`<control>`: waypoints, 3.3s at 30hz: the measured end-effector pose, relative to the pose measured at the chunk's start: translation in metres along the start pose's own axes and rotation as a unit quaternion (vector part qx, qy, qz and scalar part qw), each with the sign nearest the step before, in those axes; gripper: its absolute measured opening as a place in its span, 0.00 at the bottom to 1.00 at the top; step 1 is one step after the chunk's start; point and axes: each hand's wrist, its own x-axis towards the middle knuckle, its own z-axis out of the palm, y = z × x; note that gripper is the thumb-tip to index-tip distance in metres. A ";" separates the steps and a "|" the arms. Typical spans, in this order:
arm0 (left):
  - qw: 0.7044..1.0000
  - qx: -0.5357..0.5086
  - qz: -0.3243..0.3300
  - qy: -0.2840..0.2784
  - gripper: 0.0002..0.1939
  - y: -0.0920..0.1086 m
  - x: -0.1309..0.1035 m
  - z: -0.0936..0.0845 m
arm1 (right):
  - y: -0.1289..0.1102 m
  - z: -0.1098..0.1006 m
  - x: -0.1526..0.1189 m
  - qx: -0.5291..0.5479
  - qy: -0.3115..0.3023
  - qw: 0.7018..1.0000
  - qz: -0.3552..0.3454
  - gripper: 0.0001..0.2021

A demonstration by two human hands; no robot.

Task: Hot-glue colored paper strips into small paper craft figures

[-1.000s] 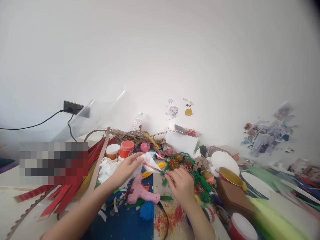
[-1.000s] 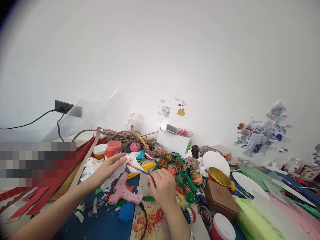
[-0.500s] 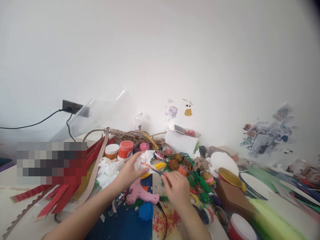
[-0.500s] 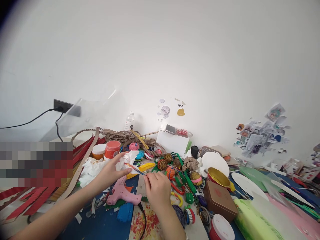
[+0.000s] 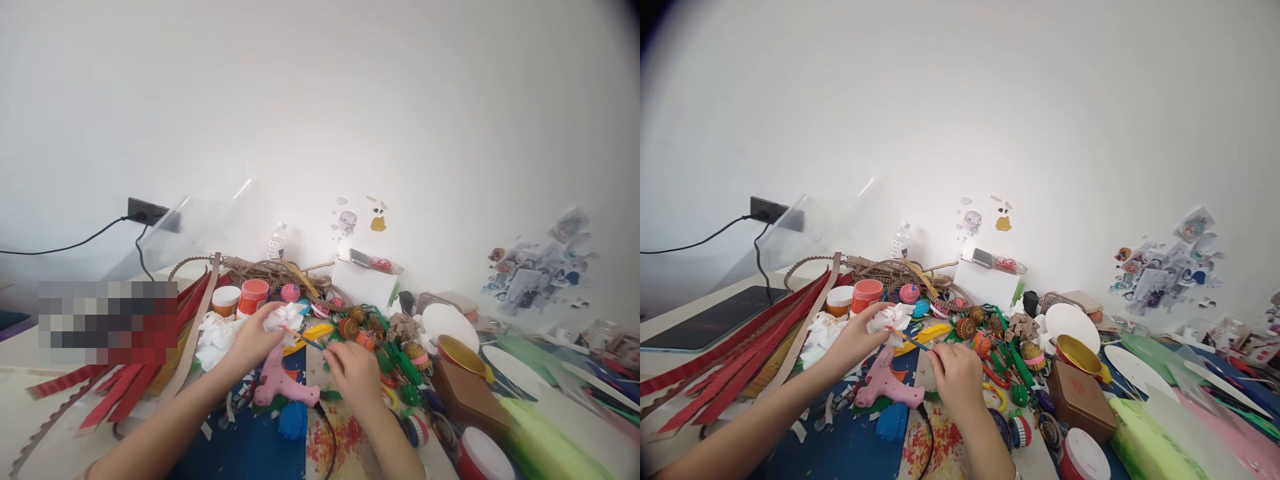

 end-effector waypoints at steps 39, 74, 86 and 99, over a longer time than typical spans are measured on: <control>0.873 -0.379 -0.104 -0.290 0.28 0.020 -0.033 0.020 | -0.016 0.011 -0.004 0.250 -0.080 0.955 0.137 0.32; 0.857 -0.451 -0.171 -0.181 0.13 0.018 -0.029 0.029 | -0.043 0.001 0.010 0.256 -0.028 0.956 0.139 0.35; 0.804 -0.482 -0.214 -0.274 0.10 0.019 -0.047 0.034 | -0.049 0.001 0.014 0.211 0.026 0.974 0.076 0.16; 0.760 -0.558 -0.154 -0.295 0.37 0.018 -0.020 0.013 | 0.000 -0.007 0.035 0.172 0.083 0.958 0.214 0.22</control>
